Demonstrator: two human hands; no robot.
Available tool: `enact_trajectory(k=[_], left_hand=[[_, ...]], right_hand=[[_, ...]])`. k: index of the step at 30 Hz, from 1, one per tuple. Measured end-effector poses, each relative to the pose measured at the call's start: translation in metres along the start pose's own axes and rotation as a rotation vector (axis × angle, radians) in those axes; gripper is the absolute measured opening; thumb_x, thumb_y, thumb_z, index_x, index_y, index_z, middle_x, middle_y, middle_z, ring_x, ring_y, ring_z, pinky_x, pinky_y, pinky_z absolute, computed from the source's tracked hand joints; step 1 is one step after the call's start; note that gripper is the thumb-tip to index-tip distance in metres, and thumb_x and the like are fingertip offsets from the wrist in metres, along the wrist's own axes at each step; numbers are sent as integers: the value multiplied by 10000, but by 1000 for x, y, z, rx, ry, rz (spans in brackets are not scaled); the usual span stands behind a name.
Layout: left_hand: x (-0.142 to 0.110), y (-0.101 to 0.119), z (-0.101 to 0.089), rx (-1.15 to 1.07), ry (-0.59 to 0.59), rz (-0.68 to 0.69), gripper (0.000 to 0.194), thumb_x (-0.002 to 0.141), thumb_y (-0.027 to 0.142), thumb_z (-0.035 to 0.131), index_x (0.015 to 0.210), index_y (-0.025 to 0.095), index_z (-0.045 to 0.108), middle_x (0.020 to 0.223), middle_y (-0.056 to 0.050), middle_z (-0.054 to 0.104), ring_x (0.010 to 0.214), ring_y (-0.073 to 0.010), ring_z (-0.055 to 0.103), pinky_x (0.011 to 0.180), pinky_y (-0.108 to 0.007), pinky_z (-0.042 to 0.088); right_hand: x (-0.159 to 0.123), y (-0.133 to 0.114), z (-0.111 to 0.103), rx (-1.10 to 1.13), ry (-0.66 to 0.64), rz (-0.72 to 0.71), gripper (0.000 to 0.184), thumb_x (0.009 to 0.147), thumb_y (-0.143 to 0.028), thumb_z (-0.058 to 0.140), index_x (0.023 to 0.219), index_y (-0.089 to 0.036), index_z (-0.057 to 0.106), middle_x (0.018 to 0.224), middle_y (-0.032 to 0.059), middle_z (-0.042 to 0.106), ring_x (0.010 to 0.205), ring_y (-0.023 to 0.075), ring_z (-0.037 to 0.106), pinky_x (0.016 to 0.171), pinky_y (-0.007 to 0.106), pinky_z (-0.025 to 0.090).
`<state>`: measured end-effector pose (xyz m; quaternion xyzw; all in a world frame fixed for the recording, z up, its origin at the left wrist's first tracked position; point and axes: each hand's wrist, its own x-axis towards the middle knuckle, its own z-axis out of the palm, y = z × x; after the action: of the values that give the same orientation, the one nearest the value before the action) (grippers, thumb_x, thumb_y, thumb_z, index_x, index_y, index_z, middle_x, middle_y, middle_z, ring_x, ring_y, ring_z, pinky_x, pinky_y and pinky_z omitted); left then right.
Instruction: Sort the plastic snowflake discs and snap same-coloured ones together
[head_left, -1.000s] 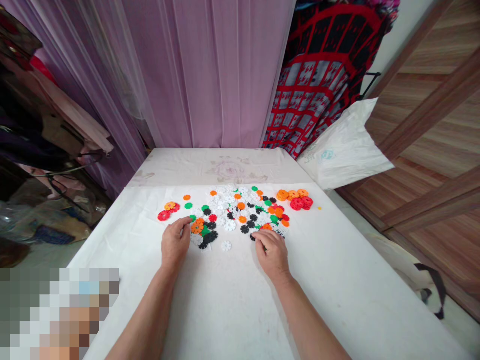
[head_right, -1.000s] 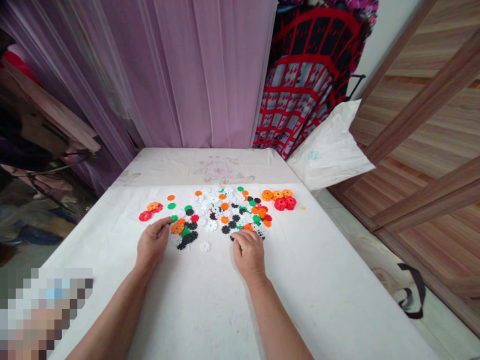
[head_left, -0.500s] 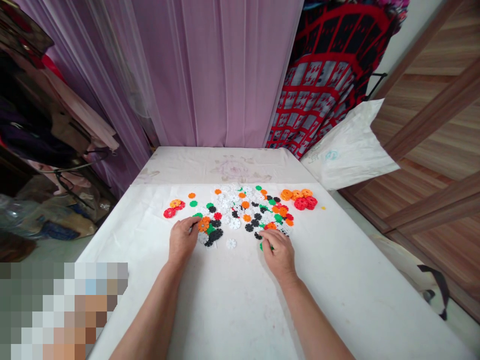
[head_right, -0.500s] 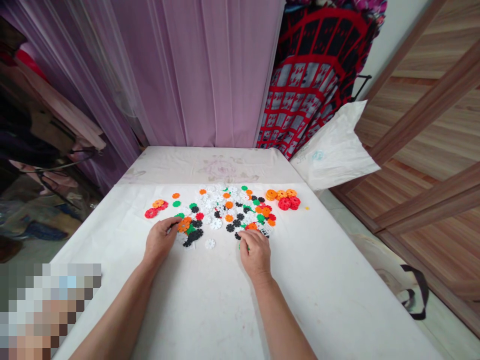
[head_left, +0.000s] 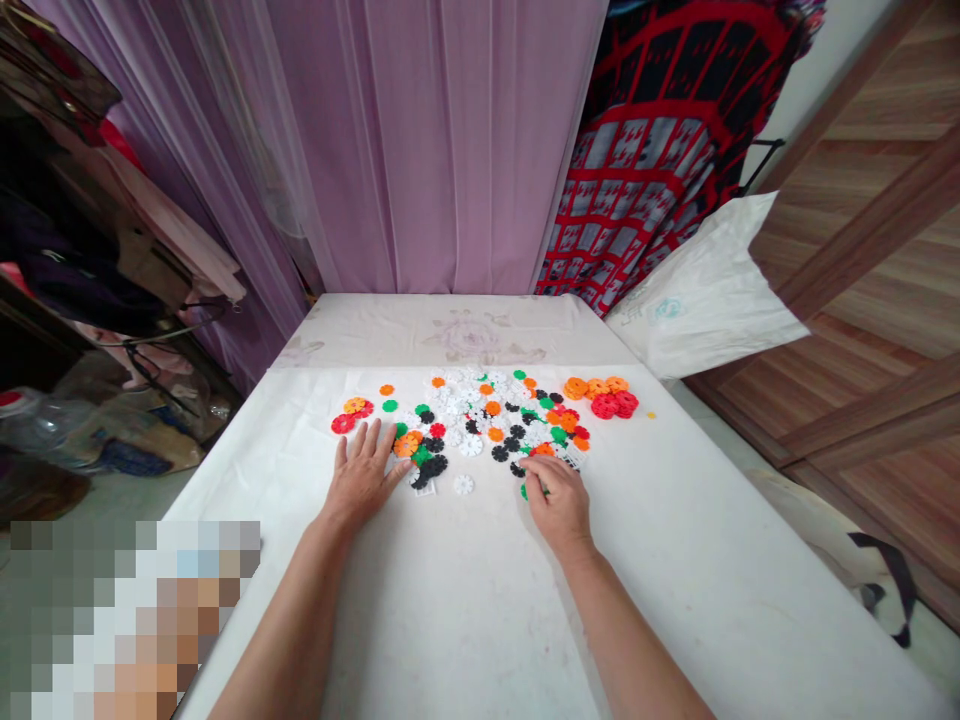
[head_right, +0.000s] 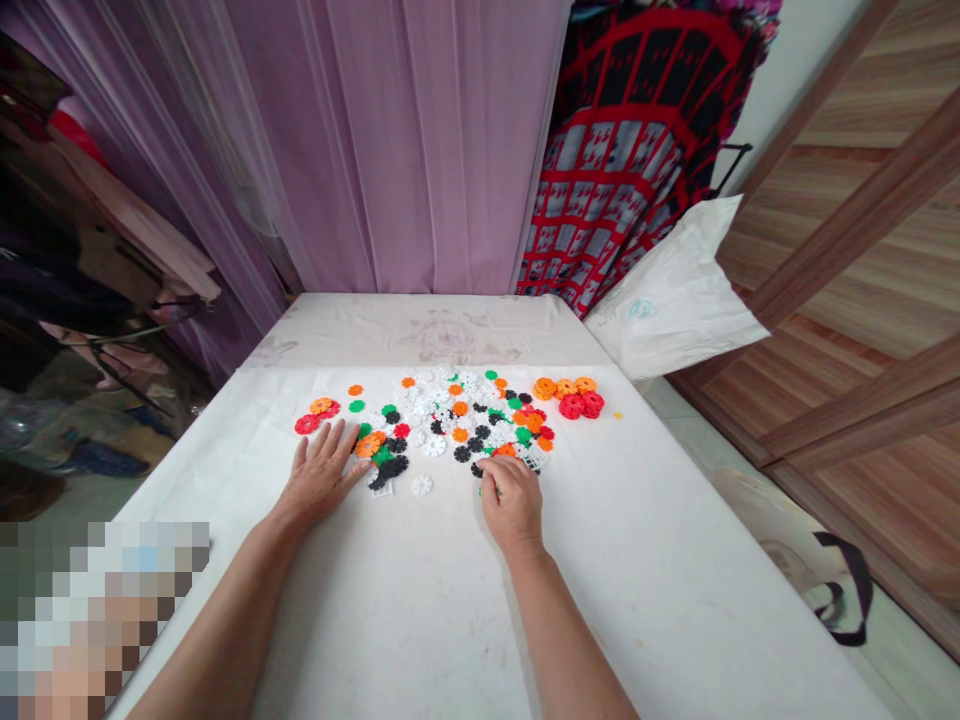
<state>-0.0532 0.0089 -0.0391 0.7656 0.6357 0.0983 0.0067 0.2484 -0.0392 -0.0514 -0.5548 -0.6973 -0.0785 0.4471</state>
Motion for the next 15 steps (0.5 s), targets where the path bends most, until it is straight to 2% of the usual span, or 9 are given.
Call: enact_trajectory(k=[4, 7, 10, 12, 15], left_hand=[[4, 4, -1, -53, 123, -86, 610, 909, 542, 486, 1407, 190, 491, 1522, -178, 410, 1430, -371, 330, 1132, -604, 273], [9, -12, -3, -201, 206, -111, 435, 903, 498, 499, 1185, 205, 653, 1396, -148, 564, 1296, -323, 517, 1058, -502, 423], [12, -31, -3, -320, 180, -53, 297, 874, 468, 535, 913, 241, 722, 1216, -87, 683, 1127, -264, 635, 1000, -430, 479], [11, -37, -2, -328, 146, 21, 258, 842, 474, 579, 888, 270, 731, 1207, -62, 689, 1144, -262, 624, 1036, -454, 446], [9, -32, -1, -286, 103, 77, 240, 817, 473, 622, 953, 313, 739, 1295, -49, 648, 1237, -282, 563, 1089, -515, 374]], right_hand=[[0, -1, 0, 5, -13, 5, 259, 880, -142, 477, 887, -223, 723, 860, 22, 760, 833, 192, 691, 804, 344, 530], [-1, -1, 0, 13, -11, 11, 258, 880, -142, 480, 887, -226, 725, 860, 21, 760, 833, 193, 691, 809, 346, 530], [-1, -1, 1, 17, -13, 18, 259, 878, -141, 482, 881, -225, 727, 863, 23, 760, 840, 196, 692, 819, 352, 529], [-1, 0, 2, 17, -17, 19, 264, 881, -144, 477, 882, -226, 728, 867, 25, 761, 846, 195, 693, 826, 353, 530], [-1, 1, 2, 17, -18, 15, 266, 882, -148, 477, 885, -225, 731, 868, 28, 762, 848, 195, 694, 826, 353, 534]])
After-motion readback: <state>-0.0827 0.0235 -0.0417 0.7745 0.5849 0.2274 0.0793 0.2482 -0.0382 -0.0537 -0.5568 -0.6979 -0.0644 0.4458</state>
